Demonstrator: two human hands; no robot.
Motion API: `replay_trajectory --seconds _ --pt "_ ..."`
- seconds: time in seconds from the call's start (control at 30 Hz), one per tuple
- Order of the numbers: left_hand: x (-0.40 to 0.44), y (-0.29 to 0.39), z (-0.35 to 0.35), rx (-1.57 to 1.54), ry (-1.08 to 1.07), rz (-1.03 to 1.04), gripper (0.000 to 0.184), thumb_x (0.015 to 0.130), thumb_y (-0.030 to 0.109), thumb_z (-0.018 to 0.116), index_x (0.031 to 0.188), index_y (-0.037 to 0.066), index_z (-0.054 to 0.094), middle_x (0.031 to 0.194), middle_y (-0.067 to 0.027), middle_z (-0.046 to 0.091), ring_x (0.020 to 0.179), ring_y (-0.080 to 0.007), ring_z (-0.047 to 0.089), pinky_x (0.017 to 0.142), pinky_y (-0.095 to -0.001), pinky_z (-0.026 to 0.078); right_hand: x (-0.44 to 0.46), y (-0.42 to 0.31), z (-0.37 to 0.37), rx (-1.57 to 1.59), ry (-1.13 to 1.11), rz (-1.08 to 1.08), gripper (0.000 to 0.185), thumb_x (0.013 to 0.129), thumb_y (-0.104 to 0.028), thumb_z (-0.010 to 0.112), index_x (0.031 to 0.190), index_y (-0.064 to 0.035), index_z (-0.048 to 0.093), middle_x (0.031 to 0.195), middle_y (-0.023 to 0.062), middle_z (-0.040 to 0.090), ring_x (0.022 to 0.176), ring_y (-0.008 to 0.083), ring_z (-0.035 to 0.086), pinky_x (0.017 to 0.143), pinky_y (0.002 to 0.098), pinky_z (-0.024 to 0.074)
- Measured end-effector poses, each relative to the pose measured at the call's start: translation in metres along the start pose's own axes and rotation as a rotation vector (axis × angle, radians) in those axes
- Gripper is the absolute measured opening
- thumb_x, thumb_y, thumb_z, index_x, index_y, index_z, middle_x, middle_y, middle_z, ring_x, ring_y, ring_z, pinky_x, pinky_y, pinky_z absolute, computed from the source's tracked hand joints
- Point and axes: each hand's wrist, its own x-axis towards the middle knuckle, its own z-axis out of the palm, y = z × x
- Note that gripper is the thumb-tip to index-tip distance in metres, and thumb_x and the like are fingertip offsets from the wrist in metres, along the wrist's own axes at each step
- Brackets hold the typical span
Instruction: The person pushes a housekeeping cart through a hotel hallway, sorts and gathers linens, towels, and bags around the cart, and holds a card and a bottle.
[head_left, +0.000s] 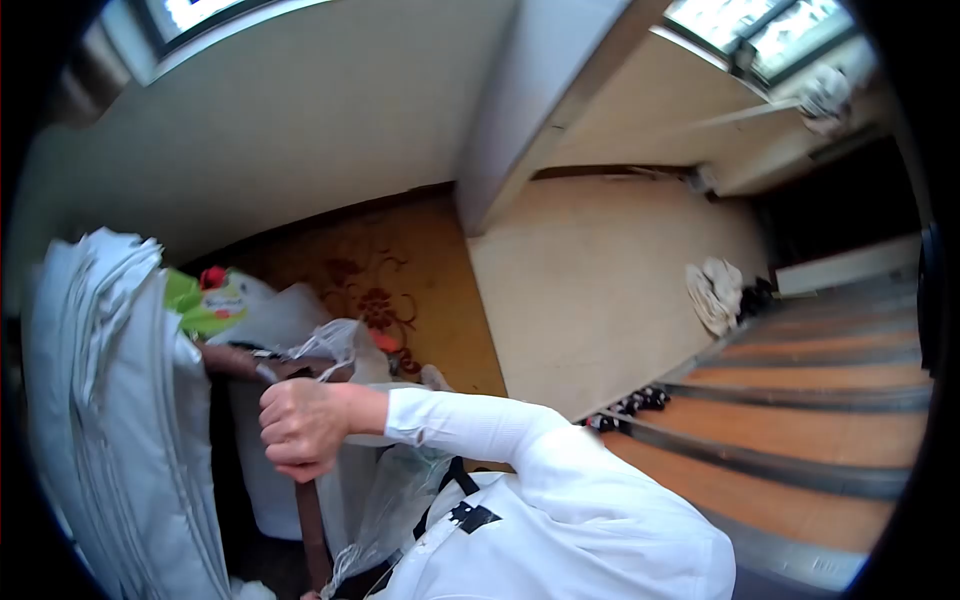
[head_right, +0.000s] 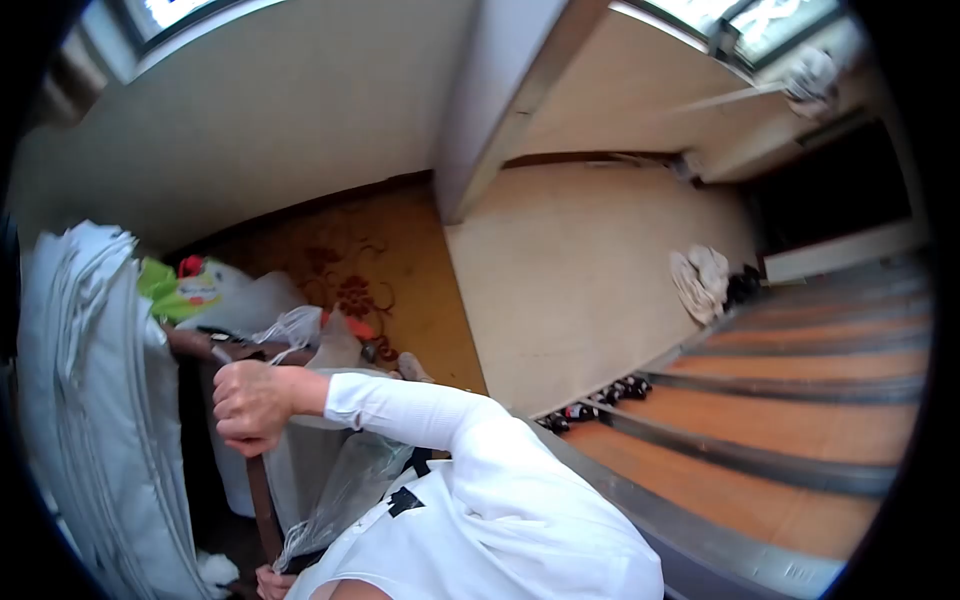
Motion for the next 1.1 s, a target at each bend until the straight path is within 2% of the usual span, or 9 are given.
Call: replay_trajectory --seconds 0.1,0.23,0.27,0.47,0.5,0.57,0.67,0.8,1.1 --pt "0.010 0.048 -0.045 0.011 -0.233 -0.228 0.029 0.088 0.015 0.036 0.064 0.001 0.047 0.058 -0.0127 0.045 0.054 -0.0323 0.046 0.053 -0.0410 0.035 0.021 -0.008 -0.008 0.034 -0.118 0.026 0.027 0.065 -0.014 0.061 0.053 -0.0118 0.038 0.052 -0.0011 0.037 0.045 0.0153 0.041 0.044 0.0302 0.0289" --pt "-0.009 0.066 -0.092 0.075 -0.171 -0.306 0.031 0.088 0.016 0.036 0.061 0.003 0.043 0.057 -0.0140 0.042 0.052 -0.0333 0.042 0.055 -0.0409 0.033 0.049 -0.054 -0.025 0.070 -0.182 -0.018 0.027 0.064 -0.015 0.062 0.052 -0.0103 0.039 0.052 0.0000 0.037 0.047 0.0160 0.042 0.047 0.0294 0.0321" --pt "0.018 0.055 -0.035 0.100 -0.351 -0.351 0.031 0.088 0.014 0.034 0.060 0.002 0.043 0.057 -0.0153 0.042 0.054 -0.0343 0.042 0.055 -0.0416 0.032 0.013 0.025 -0.007 0.127 -0.149 0.091 0.028 0.064 -0.015 0.062 0.052 -0.0105 0.038 0.052 0.0001 0.037 0.047 0.0158 0.042 0.047 0.0294 0.0318" --pt "0.079 0.099 -0.030 0.380 -0.346 -0.283 0.041 0.090 0.026 0.040 0.056 0.007 0.054 0.056 -0.0095 0.052 0.047 -0.0273 0.048 0.052 -0.0401 0.042 0.002 0.035 -0.006 0.239 -0.084 0.079 0.028 0.067 -0.016 0.061 0.053 -0.0099 0.038 0.053 -0.0006 0.036 0.048 0.0139 0.040 0.047 0.0289 0.0285" --pt "0.071 0.095 -0.028 0.374 -0.191 -0.497 0.043 0.087 0.039 0.047 0.056 0.009 0.051 0.056 -0.0070 0.049 0.046 -0.0237 0.045 0.047 -0.0364 0.038 0.003 0.037 -0.004 0.265 -0.078 0.071 0.027 0.068 -0.016 0.061 0.053 -0.0099 0.039 0.053 -0.0009 0.036 0.049 0.0134 0.040 0.048 0.0287 0.0280" --pt "0.077 0.107 -0.013 0.193 0.274 -1.218 0.042 0.091 0.031 0.045 0.059 0.005 0.043 0.055 -0.0032 0.041 0.055 -0.0213 0.042 0.059 -0.0354 0.035 0.003 0.039 -0.005 0.307 -0.099 0.060 0.023 0.071 -0.015 0.060 0.057 -0.0088 0.044 0.053 -0.0011 0.037 0.051 0.0131 0.041 0.049 0.0279 0.0275" --pt "0.080 0.089 -0.022 0.272 0.462 -1.541 0.041 0.088 0.035 0.054 0.059 0.006 0.046 0.057 -0.0004 0.044 0.058 -0.0147 0.043 0.060 -0.0301 0.036 0.007 0.053 -0.015 0.433 -0.195 0.013 0.017 0.075 -0.017 0.056 0.063 -0.0076 0.048 0.059 -0.0010 0.040 0.054 0.0118 0.042 0.051 0.0255 0.0285" --pt "0.081 0.087 -0.026 0.475 0.136 -1.571 0.043 0.088 0.033 0.056 0.055 0.007 0.047 0.053 -0.0006 0.043 0.054 -0.0121 0.042 0.055 -0.0270 0.033 0.018 0.074 -0.020 0.481 -0.288 -0.120 0.023 0.074 -0.026 0.056 0.061 -0.0120 0.042 0.056 0.0007 0.038 0.052 0.0144 0.044 0.049 0.0277 0.0313" --pt "0.085 0.095 -0.025 0.543 0.109 -1.528 0.049 0.090 0.031 0.055 0.050 0.006 0.044 0.047 0.0004 0.042 0.048 -0.0072 0.037 0.050 -0.0254 0.028 0.017 0.095 -0.020 0.492 -0.267 -0.071 0.017 0.076 -0.016 0.050 0.061 -0.0100 0.045 0.056 0.0018 0.041 0.053 0.0150 0.045 0.054 0.0285 0.0328"
